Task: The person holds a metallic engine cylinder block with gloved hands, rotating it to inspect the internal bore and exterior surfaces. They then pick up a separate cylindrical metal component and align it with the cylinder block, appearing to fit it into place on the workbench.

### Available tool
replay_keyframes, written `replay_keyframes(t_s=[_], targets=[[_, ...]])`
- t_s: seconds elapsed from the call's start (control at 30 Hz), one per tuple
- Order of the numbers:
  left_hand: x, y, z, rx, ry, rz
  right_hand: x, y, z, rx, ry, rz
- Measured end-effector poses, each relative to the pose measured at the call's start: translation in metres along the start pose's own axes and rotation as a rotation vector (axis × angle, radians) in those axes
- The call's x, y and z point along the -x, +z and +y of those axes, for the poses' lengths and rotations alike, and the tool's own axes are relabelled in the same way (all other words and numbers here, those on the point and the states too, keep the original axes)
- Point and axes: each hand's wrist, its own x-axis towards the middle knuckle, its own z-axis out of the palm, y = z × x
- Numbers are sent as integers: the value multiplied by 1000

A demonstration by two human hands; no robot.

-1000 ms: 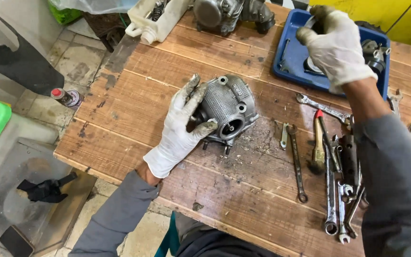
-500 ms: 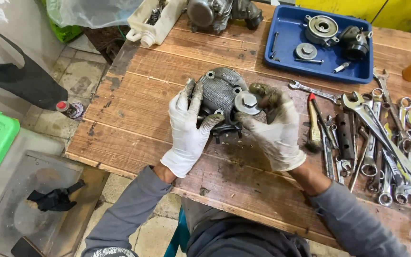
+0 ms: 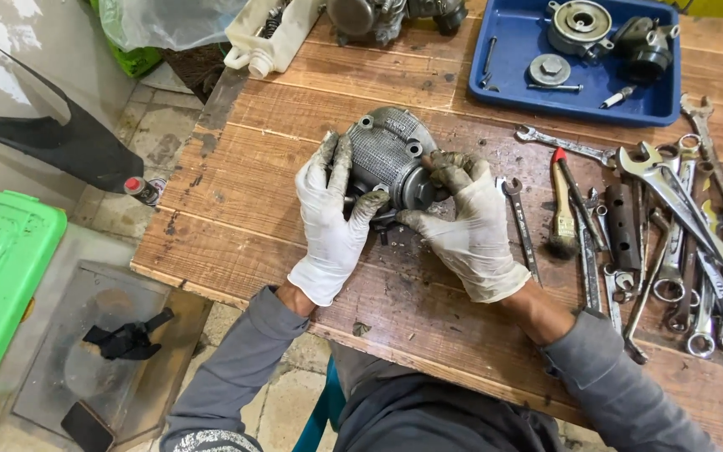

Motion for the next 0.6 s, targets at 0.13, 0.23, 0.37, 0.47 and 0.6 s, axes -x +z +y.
replay_keyframes(t_s=[0.13,0.23,0.37,0.47,0.6], targets=[[0,0,1,3,-19,-5,0,-2,-2,4,-9,6],[0,0,2,9,-9,-9,0,-1,-1,-39,-25,-5],[0,0,2,8,-20,-5,0,1,5,6,0,-42],[0,1,2,10,-13,1,1,1,6,-24,29,-20],[0,2,1,7,-11,0,4,0,7,2,57,2]])
